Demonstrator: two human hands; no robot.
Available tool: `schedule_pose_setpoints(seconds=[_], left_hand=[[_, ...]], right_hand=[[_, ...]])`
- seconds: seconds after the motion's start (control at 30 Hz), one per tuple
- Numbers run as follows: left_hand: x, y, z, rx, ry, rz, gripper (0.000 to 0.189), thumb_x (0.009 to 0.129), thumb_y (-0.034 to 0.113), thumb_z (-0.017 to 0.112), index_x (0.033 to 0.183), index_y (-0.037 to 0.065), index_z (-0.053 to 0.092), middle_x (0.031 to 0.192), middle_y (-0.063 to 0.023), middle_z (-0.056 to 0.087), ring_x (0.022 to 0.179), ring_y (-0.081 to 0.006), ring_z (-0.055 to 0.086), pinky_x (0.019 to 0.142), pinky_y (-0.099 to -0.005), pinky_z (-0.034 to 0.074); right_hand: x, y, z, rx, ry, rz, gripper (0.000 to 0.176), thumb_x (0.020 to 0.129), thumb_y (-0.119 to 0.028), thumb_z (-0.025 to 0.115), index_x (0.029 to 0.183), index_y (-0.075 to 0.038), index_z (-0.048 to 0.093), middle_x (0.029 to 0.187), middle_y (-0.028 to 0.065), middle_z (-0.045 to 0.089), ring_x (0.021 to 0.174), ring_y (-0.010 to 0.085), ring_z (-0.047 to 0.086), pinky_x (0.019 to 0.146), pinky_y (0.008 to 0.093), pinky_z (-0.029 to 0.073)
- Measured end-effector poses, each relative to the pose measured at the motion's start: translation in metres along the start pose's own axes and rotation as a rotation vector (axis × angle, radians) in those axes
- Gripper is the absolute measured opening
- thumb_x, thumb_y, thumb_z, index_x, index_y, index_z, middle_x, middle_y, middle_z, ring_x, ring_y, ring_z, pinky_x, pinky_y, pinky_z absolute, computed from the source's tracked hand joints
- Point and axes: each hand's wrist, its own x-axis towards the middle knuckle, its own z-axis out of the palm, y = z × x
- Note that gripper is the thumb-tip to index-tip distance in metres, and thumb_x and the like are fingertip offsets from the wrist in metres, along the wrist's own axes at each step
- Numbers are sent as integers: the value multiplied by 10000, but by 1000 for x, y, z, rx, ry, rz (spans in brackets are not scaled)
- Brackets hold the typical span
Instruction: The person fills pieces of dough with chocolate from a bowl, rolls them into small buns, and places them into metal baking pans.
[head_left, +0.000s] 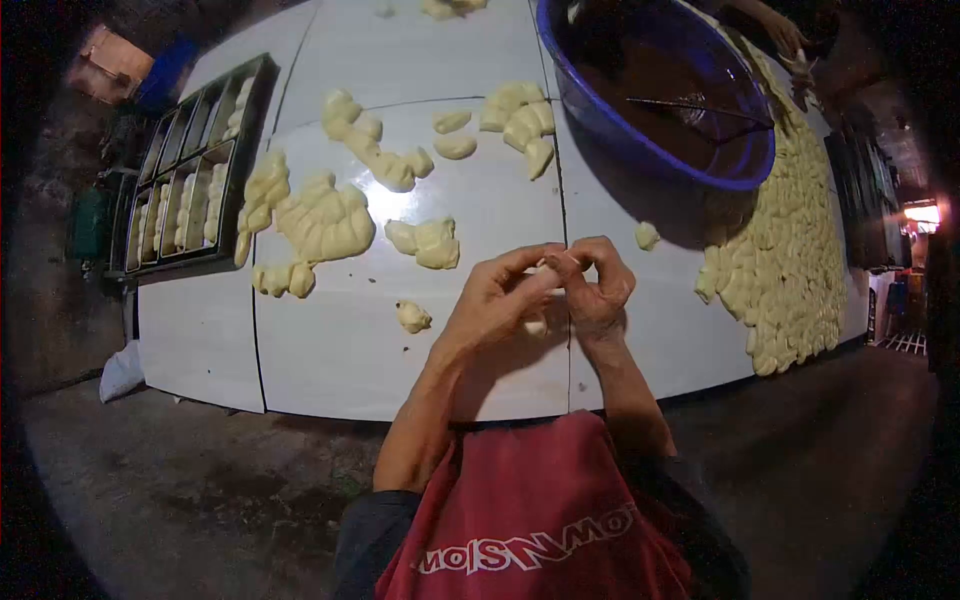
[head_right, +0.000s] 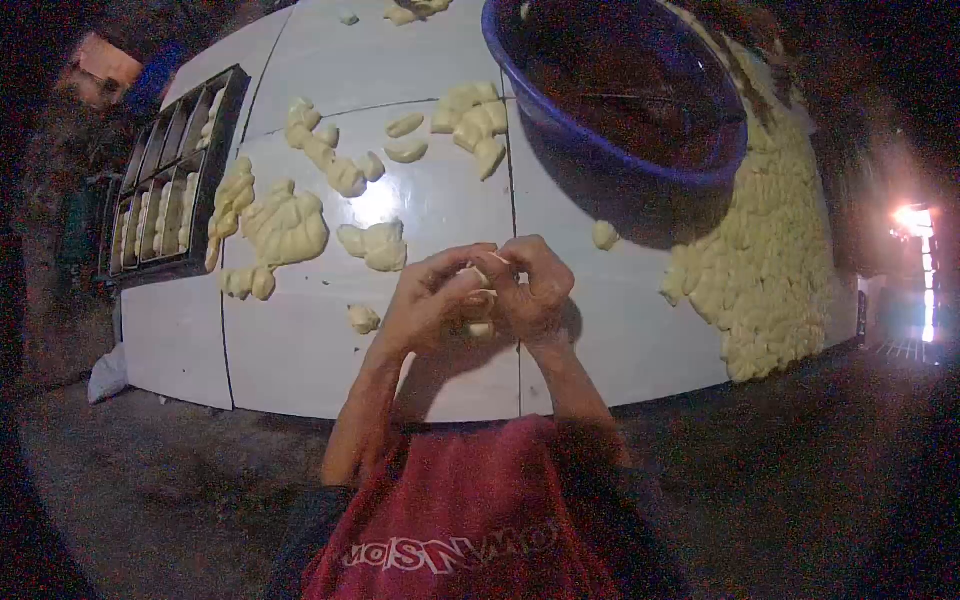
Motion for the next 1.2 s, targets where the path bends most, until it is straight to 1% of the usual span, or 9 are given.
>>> schedule_pose_setpoints(seconds=[0.17, 0.3, 0.43, 0.53, 0.67, 0.87, 0.93, 1.03, 1.2], left_hand=[[3, -14, -2, 32, 66, -81, 277, 948, 194, 675, 1096, -38, 697, 978, -90, 713, 851, -130, 662, 729, -277, 553], [-2, -20, -1, 138, 3, -77, 366, 968, 241, 643, 1231, -13, 645, 1062, -119, 714, 937, -163, 671, 809, -295, 549], [-21, -6, -3, 753, -28, 40, 690, 874, 319, 737, 1457, 90, 449, 1274, -174, 631, 1081, -307, 654, 941, -378, 497], [-22, -22, -21, 1268, -136, 431, 800, 759, 346, 812, 1434, 89, 467, 1342, -143, 578, 1229, -322, 555, 1040, -442, 410], [-13, -45, -18, 1254, -203, 413, 641, 705, 229, 809, 1275, 95, 549, 1204, -111, 608, 1148, -314, 549, 959, -464, 400], [-21, -39, -16, 1213, -172, 363, 750, 735, 238, 795, 1407, 107, 490, 1253, -110, 604, 1139, -318, 564, 1030, -485, 371], [-20, -37, -21, 1193, -186, 370, 826, 752, 331, 795, 1460, 100, 437, 1347, -140, 568, 1195, -331, 554, 1066, -528, 345], [-19, -35, -23, 1240, -110, 417, 772, 777, 367, 785, 1422, 77, 476, 1382, -182, 550, 1252, -353, 534, 1065, -535, 357], [-16, -21, -14, 884, 65, 319, 499, 830, 226, 765, 1260, 19, 623, 1207, -160, 659, 927, -281, 659, 843, -359, 524]], right_hand=[[-2, -16, -19, -74, -156, 214, 194, 900, -148, 715, 1023, -9, 655, 960, 147, 692, 752, 285, 687, 652, 347, 550], [-9, -33, -41, -148, -349, -45, 234, 887, -125, 715, 1085, -15, 656, 1019, 159, 685, 895, 264, 694, 739, 330, 567], [-32, -16, -64, 146, -379, 454, 230, 895, -85, 701, 1108, -6, 666, 1034, 124, 695, 890, 192, 689, 750, 321, 574], [-43, -5, -69, 396, -417, 793, 188, 915, -75, 675, 1089, -6, 679, 1030, 116, 697, 881, 182, 686, 754, 313, 574], [-38, 1, -62, -88, -788, 423, 305, 940, -249, 652, 1139, -18, 651, 1068, 119, 681, 926, 244, 676, 812, 351, 528], [-25, 18, -77, -307, -218, 542, 348, 920, -288, 674, 1154, -31, 645, 1066, 122, 661, 881, 303, 653, 807, 385, 528], [-4, 39, -87, -634, -26, 231, 367, 892, -289, 707, 1155, -39, 652, 1052, 131, 652, 838, 293, 653, 778, 392, 531], [-1, 99, -100, -985, -180, 138, 372, 870, -251, 728, 1157, -29, 645, 1033, 124, 648, 781, 255, 648, 729, 395, 526], [26, 52, -83, 186, -1, 821, 345, 869, -105, 677, 1199, -31, 612, 933, 34, 634, 760, 113, 607, 658, 252, 497]])
